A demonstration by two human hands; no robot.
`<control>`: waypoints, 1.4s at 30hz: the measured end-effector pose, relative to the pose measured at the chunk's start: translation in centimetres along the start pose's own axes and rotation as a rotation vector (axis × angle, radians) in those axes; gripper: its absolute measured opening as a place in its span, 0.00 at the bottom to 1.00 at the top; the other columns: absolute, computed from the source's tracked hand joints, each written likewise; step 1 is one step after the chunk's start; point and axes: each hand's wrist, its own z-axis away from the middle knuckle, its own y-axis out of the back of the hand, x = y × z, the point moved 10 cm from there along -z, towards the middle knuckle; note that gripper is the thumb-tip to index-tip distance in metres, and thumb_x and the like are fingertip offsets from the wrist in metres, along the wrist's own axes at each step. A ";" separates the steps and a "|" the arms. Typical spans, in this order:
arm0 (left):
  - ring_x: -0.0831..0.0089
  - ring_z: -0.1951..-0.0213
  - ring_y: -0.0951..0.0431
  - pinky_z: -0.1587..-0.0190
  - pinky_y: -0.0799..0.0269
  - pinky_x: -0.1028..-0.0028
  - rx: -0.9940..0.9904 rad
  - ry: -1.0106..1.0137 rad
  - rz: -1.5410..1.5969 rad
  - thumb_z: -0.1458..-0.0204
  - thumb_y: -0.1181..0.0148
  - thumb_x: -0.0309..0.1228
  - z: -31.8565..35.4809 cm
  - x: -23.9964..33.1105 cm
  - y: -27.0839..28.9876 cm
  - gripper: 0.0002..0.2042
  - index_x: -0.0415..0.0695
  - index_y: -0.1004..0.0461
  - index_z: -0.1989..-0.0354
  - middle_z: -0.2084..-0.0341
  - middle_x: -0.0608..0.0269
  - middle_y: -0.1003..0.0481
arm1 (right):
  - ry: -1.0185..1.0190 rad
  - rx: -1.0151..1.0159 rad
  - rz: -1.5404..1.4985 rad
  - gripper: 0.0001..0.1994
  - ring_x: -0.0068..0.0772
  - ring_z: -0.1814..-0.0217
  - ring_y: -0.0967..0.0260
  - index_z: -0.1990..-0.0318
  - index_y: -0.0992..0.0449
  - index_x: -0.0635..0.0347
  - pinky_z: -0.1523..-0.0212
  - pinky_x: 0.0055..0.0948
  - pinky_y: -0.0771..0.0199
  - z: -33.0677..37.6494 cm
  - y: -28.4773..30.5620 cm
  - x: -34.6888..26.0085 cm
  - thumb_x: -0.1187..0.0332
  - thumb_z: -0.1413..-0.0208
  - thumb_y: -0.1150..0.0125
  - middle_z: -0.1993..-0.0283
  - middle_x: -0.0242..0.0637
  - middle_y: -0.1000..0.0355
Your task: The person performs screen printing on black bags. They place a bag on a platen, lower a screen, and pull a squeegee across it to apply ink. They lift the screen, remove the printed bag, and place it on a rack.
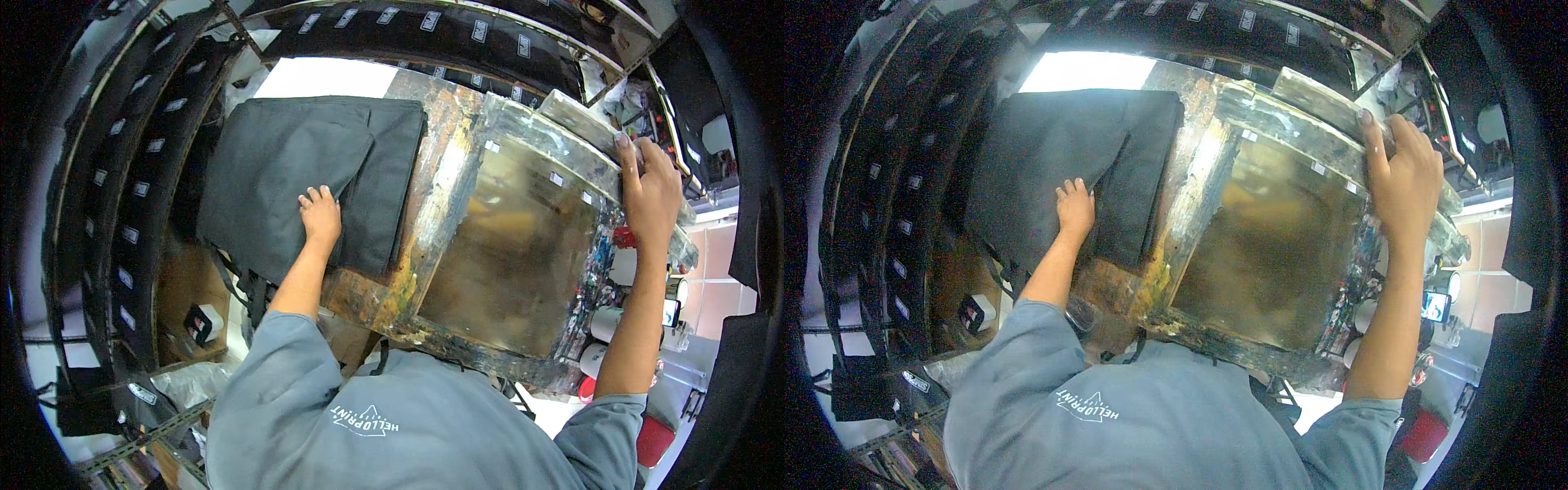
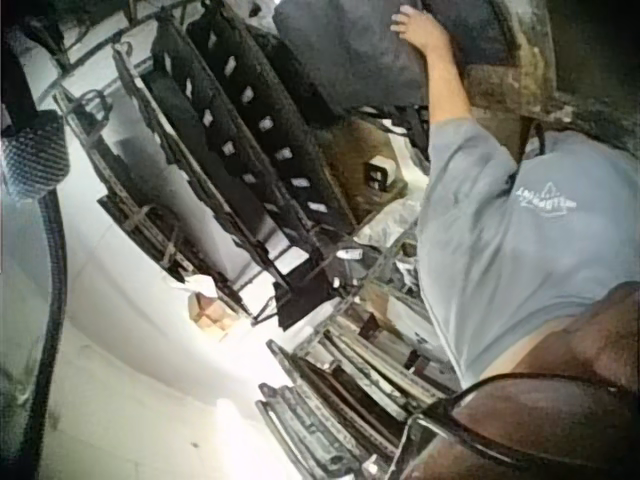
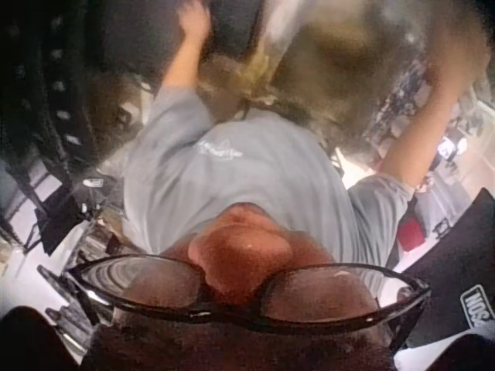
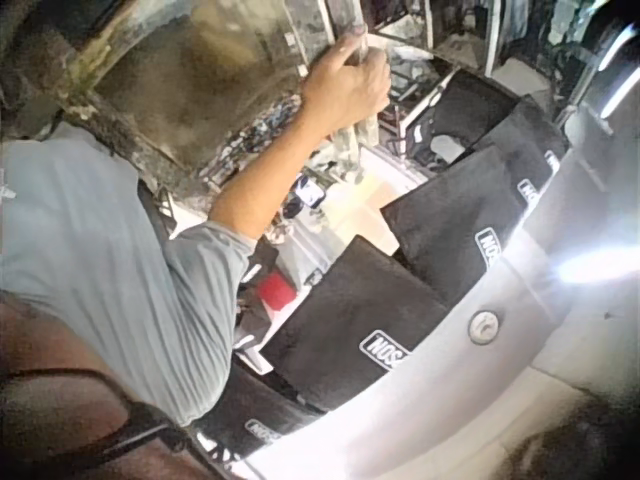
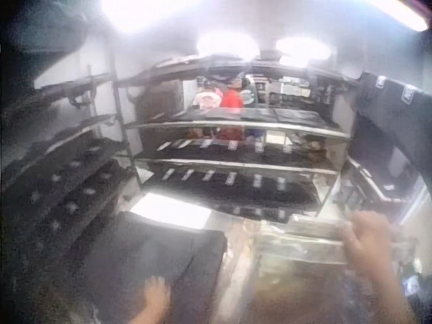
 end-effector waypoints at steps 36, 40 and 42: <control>0.45 0.50 0.21 0.47 0.24 0.52 -0.481 -1.126 1.352 0.42 0.41 0.44 24.2 62.3 12.4 0.39 0.33 0.42 0.26 0.50 0.37 0.24 | 0.051 0.029 -0.184 0.33 0.56 0.62 0.24 0.74 0.22 0.67 0.57 0.52 0.28 -2.8 0.8 -0.1 0.40 0.35 0.47 0.71 0.54 0.24; 0.49 0.39 0.28 0.37 0.33 0.51 -0.031 -1.306 1.047 0.49 0.31 0.56 21.4 50.6 15.3 0.41 0.48 0.33 0.28 0.42 0.49 0.26 | 0.020 -0.012 -0.174 0.34 0.54 0.64 0.24 0.75 0.22 0.66 0.56 0.51 0.26 -2.6 0.5 1.6 0.39 0.34 0.49 0.72 0.53 0.24; 0.39 0.24 0.51 0.28 0.64 0.28 -0.025 -1.220 0.618 0.55 0.36 0.70 18.1 44.0 12.2 0.44 0.56 0.26 0.32 0.27 0.51 0.39 | -0.131 -0.332 -0.168 0.35 0.54 0.64 0.24 0.75 0.22 0.66 0.54 0.51 0.26 -4.5 0.7 0.6 0.39 0.33 0.52 0.72 0.52 0.24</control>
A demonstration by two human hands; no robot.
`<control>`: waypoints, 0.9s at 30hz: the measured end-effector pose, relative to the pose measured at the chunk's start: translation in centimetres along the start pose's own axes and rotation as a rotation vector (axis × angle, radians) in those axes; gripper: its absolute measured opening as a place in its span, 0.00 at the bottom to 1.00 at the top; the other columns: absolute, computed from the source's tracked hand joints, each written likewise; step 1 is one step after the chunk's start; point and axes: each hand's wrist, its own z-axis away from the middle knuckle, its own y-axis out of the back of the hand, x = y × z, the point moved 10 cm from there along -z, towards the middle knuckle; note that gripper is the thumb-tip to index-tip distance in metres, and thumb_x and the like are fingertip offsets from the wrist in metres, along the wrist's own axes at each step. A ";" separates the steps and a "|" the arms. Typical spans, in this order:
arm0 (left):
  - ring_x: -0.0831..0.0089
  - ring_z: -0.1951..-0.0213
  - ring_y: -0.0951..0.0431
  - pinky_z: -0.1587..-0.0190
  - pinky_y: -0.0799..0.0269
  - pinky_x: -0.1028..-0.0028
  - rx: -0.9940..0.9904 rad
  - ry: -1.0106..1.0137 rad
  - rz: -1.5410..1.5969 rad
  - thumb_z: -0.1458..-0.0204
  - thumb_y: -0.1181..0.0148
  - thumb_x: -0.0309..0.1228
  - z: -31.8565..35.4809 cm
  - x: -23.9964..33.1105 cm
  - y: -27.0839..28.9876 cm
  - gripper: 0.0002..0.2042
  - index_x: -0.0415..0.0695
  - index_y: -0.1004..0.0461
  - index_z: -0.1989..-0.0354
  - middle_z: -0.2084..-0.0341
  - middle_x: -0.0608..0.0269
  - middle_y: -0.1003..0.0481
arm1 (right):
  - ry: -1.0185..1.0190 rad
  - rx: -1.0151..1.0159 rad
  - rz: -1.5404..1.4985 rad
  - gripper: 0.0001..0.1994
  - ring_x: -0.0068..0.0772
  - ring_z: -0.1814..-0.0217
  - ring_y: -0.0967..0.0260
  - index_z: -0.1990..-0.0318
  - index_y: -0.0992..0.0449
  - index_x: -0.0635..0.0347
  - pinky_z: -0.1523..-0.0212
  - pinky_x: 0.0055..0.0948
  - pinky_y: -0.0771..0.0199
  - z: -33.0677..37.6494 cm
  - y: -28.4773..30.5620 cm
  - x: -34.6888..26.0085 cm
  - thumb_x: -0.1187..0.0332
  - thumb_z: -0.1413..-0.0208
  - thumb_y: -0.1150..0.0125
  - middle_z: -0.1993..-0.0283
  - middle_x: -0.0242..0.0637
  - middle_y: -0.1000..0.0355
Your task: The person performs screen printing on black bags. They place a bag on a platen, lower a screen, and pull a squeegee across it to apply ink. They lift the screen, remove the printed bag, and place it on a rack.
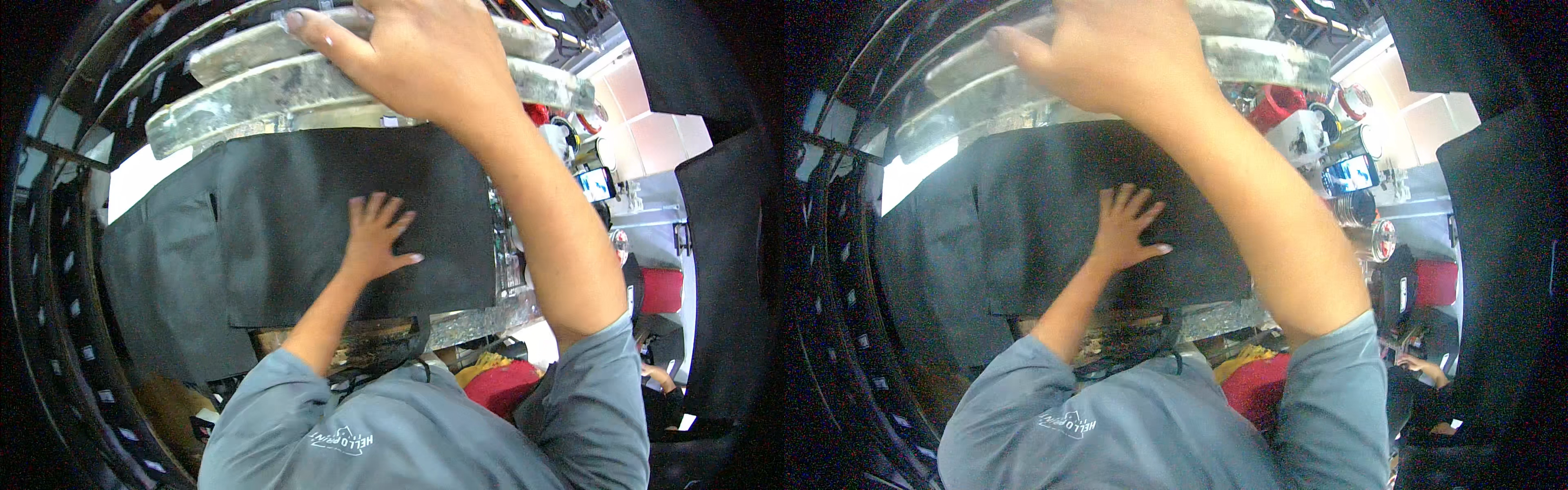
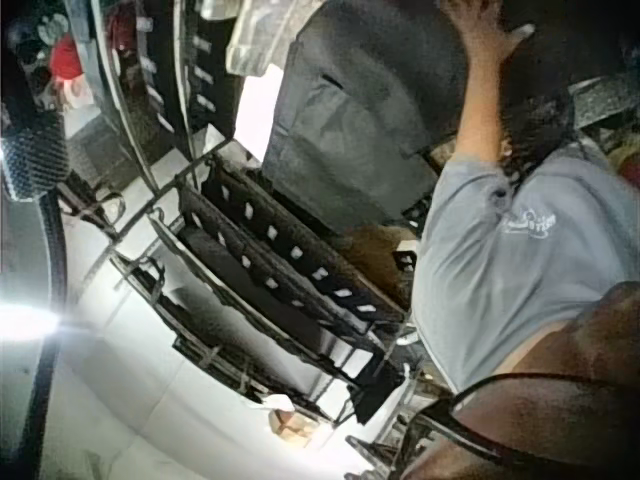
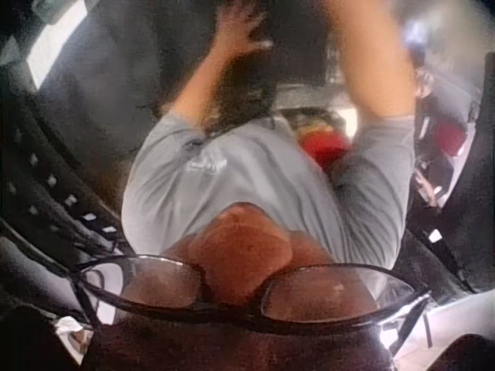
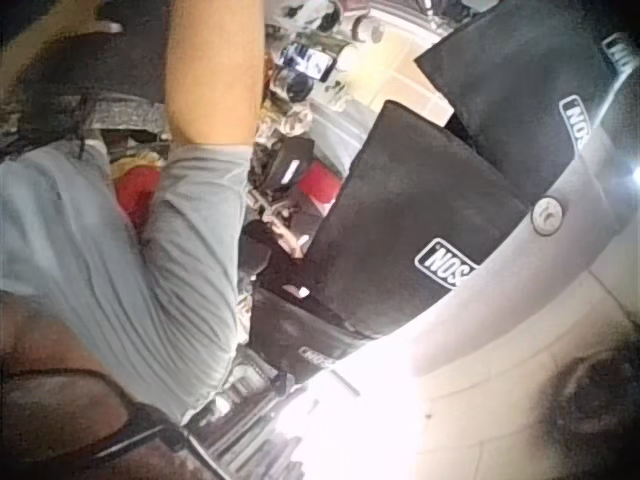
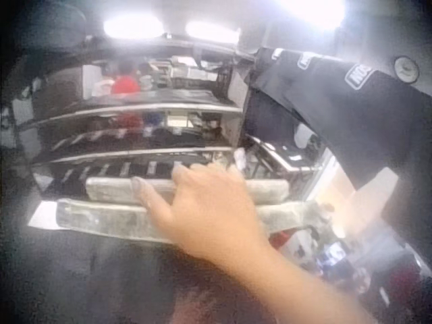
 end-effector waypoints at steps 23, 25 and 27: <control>0.37 0.21 0.66 0.31 0.81 0.22 -0.142 0.209 -0.057 0.62 0.46 0.83 2.6 0.1 -4.8 0.60 0.55 0.42 0.22 0.20 0.47 0.58 | 0.198 0.264 0.016 0.37 0.54 0.59 0.22 0.70 0.18 0.67 0.47 0.54 0.30 1.5 -0.7 0.1 0.36 0.34 0.53 0.67 0.52 0.20; 0.42 0.25 0.46 0.27 0.57 0.34 0.184 0.348 0.290 0.58 0.29 0.66 3.1 -0.5 3.2 0.54 0.47 0.39 0.24 0.26 0.43 0.42 | 0.187 0.267 0.025 0.37 0.55 0.58 0.20 0.70 0.18 0.67 0.47 0.52 0.27 1.9 -1.0 0.1 0.36 0.34 0.53 0.67 0.53 0.20; 0.46 0.34 0.28 0.31 0.34 0.50 0.524 0.344 0.835 0.53 0.21 0.43 5.5 -3.3 10.5 0.47 0.41 0.40 0.26 0.34 0.42 0.29 | 0.179 0.272 0.117 0.35 0.51 0.58 0.20 0.67 0.17 0.65 0.50 0.49 0.25 3.4 -1.1 -0.3 0.37 0.33 0.53 0.67 0.51 0.19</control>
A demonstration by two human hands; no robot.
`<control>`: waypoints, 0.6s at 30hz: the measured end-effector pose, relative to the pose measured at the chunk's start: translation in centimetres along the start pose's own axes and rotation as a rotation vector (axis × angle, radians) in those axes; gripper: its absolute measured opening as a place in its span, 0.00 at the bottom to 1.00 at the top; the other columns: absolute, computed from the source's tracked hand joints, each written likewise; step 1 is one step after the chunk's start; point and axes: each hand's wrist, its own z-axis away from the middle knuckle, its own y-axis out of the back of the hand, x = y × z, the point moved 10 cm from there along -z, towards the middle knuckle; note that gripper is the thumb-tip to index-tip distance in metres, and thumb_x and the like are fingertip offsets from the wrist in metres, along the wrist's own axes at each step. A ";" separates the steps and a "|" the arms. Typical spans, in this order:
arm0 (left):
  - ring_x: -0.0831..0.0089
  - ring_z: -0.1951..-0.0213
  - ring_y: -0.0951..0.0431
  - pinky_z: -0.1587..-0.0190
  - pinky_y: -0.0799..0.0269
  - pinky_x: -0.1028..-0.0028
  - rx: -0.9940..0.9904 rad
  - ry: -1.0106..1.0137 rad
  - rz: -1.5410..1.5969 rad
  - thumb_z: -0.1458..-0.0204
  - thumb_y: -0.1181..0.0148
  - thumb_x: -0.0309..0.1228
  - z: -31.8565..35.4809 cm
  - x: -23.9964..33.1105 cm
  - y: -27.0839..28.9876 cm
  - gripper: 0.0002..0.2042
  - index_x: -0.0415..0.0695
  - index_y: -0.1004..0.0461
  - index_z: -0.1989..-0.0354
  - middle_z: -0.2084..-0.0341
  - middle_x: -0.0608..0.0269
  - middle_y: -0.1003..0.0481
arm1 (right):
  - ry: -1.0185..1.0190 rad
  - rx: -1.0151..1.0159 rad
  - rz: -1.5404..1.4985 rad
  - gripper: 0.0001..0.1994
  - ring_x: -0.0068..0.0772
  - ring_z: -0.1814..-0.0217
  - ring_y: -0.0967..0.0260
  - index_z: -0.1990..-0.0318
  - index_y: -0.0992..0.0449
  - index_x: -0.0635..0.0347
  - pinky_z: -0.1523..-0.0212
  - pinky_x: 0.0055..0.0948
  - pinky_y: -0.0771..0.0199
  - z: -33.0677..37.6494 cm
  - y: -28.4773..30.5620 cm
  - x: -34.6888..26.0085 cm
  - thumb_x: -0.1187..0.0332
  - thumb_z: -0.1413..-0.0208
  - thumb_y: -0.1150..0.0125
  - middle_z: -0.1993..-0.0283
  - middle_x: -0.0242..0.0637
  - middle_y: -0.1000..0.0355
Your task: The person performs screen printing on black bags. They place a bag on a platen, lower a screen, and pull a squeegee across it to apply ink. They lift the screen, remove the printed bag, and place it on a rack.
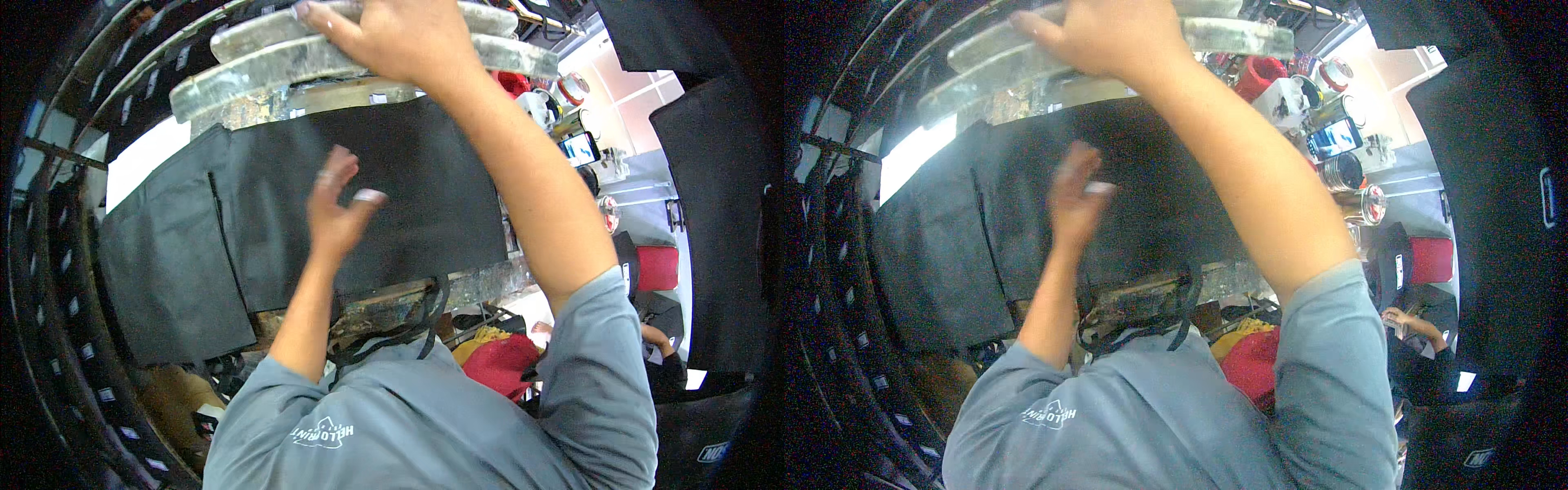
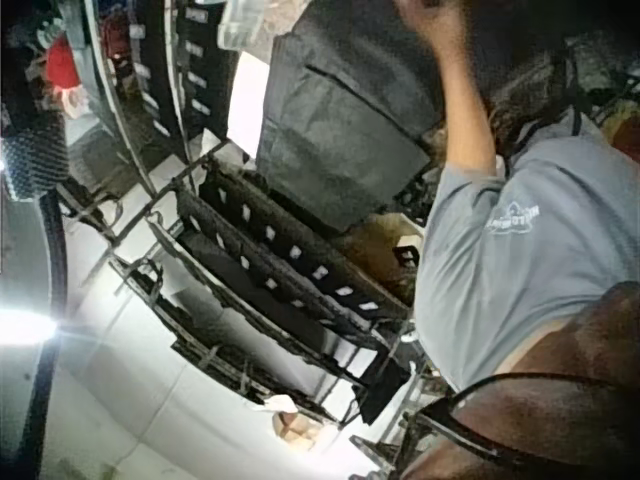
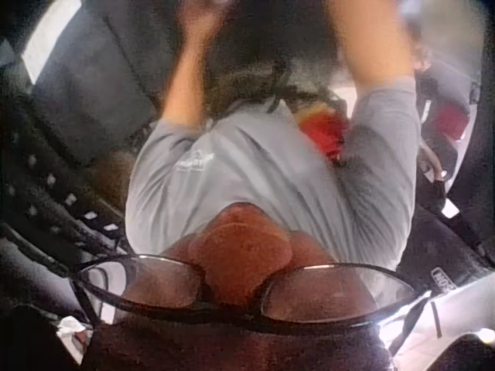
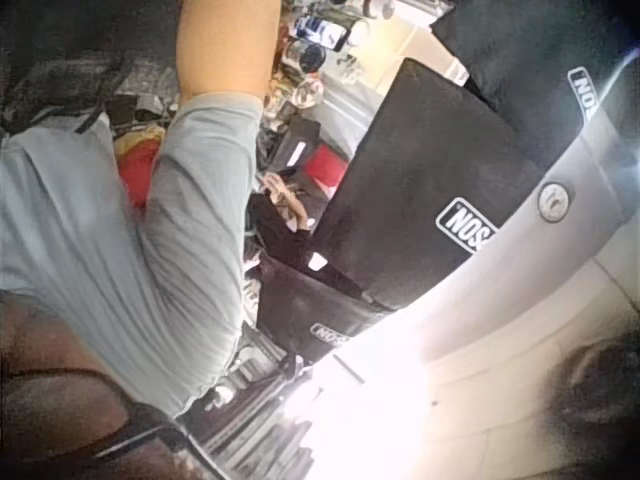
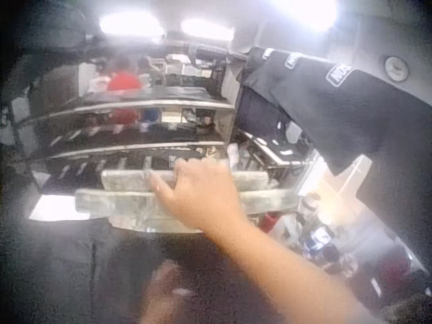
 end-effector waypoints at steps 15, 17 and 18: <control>0.50 0.37 0.27 0.36 0.26 0.56 0.137 0.830 0.844 0.48 0.64 0.82 17.6 -10.4 6.9 0.61 0.29 0.46 0.29 0.39 0.36 0.30 | -0.008 -0.584 -0.136 0.28 0.49 0.42 0.26 0.46 0.31 0.56 0.49 0.56 0.30 18.8 -17.8 1.2 0.63 0.52 0.23 0.50 0.42 0.24; 0.49 0.36 0.28 0.36 0.27 0.56 0.125 0.863 0.822 0.48 0.65 0.82 18.0 -11.7 6.5 0.62 0.28 0.49 0.27 0.37 0.34 0.32 | 0.068 -0.634 -0.095 0.28 0.47 0.44 0.26 0.46 0.31 0.55 0.49 0.54 0.31 21.0 -18.7 -0.5 0.64 0.52 0.23 0.52 0.40 0.25; 0.49 0.37 0.27 0.36 0.26 0.56 0.149 0.870 0.799 0.47 0.66 0.82 17.8 -11.7 6.7 0.61 0.29 0.50 0.27 0.37 0.33 0.32 | 0.104 -0.653 -0.065 0.28 0.46 0.45 0.26 0.46 0.31 0.55 0.50 0.52 0.32 22.3 -19.2 -1.1 0.65 0.53 0.23 0.53 0.40 0.25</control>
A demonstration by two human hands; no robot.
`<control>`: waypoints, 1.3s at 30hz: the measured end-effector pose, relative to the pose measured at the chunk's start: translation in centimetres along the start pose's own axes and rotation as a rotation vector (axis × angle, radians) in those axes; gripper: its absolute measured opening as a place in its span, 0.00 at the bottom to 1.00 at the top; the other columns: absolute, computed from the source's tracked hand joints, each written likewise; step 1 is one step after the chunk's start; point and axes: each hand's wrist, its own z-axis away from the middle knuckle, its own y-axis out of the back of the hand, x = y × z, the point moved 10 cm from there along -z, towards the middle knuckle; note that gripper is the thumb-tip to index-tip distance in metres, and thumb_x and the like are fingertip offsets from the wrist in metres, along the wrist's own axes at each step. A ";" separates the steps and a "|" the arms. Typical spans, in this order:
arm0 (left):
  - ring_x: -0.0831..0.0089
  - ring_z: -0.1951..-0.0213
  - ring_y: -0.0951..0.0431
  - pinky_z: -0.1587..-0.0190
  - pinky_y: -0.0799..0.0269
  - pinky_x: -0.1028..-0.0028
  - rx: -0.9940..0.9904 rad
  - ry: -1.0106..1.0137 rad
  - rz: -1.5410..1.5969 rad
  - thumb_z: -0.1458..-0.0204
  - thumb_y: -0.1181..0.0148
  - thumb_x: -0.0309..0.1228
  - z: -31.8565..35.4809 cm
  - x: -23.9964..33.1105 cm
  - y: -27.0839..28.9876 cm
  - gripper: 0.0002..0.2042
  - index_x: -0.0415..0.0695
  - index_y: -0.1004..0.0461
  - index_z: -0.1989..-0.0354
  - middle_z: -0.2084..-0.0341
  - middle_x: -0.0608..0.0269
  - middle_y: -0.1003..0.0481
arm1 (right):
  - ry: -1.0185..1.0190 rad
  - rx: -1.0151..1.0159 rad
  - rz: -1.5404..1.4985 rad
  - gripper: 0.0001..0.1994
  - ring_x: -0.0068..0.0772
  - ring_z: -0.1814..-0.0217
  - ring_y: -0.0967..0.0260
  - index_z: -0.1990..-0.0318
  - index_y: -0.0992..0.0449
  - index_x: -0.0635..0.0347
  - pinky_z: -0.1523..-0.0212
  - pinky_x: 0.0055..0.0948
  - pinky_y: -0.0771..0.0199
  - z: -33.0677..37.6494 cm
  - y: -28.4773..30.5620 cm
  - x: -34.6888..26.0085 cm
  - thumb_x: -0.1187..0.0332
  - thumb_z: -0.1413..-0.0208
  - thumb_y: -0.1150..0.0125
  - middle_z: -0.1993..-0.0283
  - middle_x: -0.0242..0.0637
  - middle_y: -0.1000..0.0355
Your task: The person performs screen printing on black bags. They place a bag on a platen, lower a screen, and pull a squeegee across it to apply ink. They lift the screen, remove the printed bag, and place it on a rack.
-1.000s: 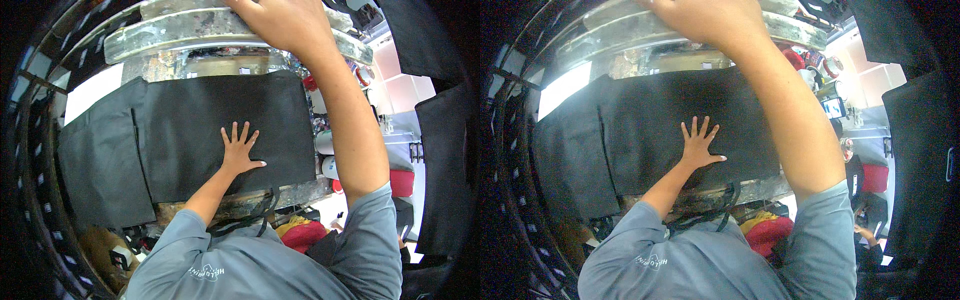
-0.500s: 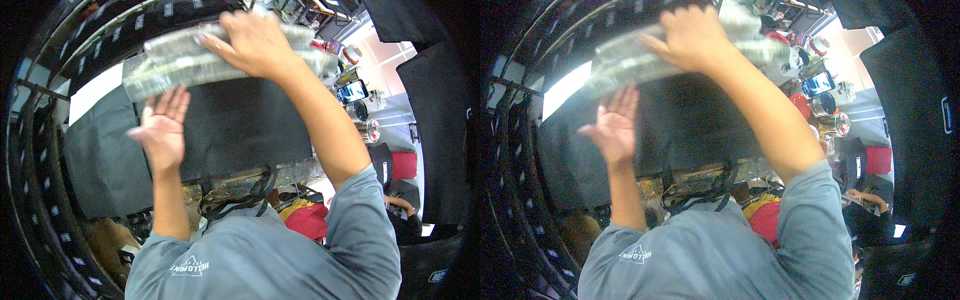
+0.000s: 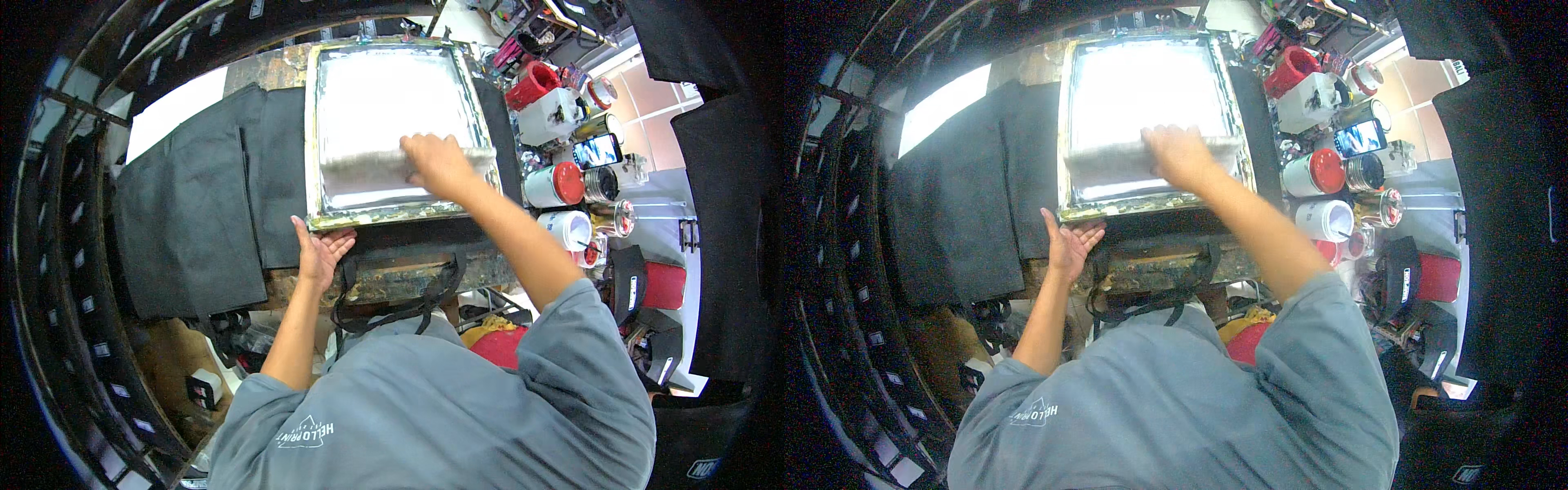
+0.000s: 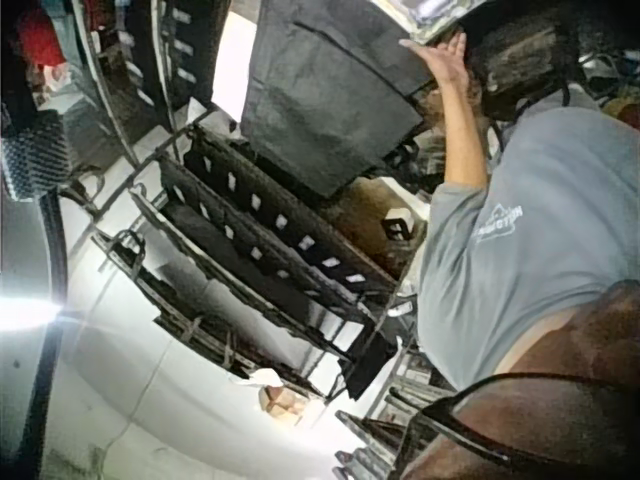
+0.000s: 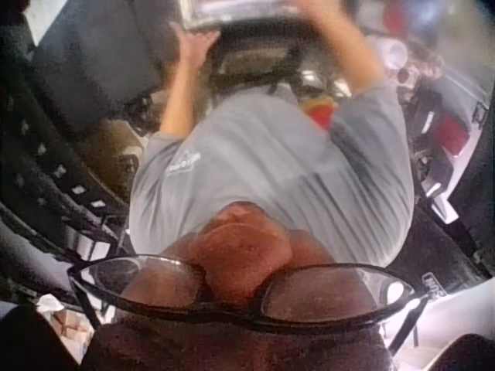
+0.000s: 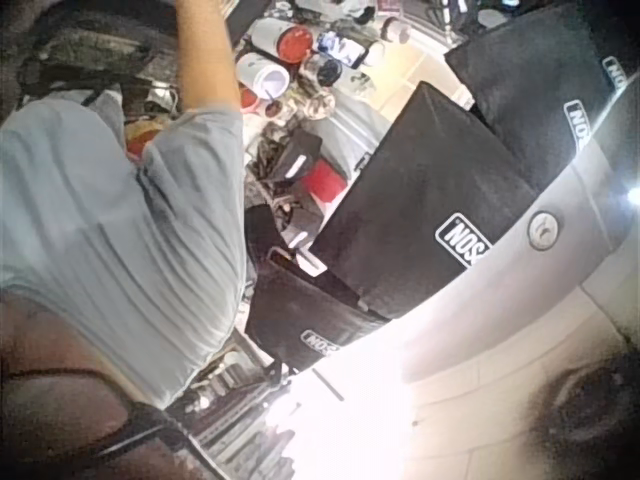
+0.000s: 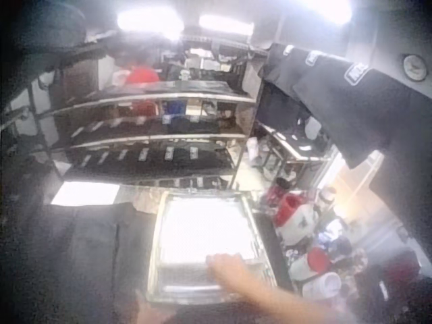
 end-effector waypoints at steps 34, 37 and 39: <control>0.59 0.56 0.21 0.52 0.25 0.61 0.148 -1.004 -2.058 0.46 0.31 0.54 -17.2 16.8 -18.2 0.24 0.41 0.21 0.62 0.63 0.56 0.21 | -0.093 0.193 0.074 0.15 0.41 0.53 0.20 0.57 0.22 0.49 0.55 0.42 0.20 -9.9 -5.4 13.9 0.64 0.52 0.25 0.60 0.35 0.19; 0.60 0.57 0.21 0.52 0.25 0.61 0.126 -0.982 -2.092 0.46 0.31 0.52 -17.0 16.3 -17.9 0.23 0.42 0.21 0.61 0.63 0.58 0.21 | -0.088 0.166 0.072 0.15 0.41 0.53 0.20 0.56 0.22 0.49 0.55 0.42 0.20 -9.6 -5.8 13.3 0.65 0.51 0.26 0.60 0.34 0.20; 0.60 0.57 0.21 0.52 0.26 0.61 0.125 -0.977 -2.090 0.46 0.31 0.51 -16.0 15.4 -17.2 0.22 0.42 0.21 0.60 0.63 0.58 0.21 | -0.080 0.144 0.077 0.14 0.41 0.53 0.20 0.56 0.22 0.49 0.55 0.43 0.20 -8.6 -6.0 12.5 0.65 0.50 0.27 0.60 0.34 0.20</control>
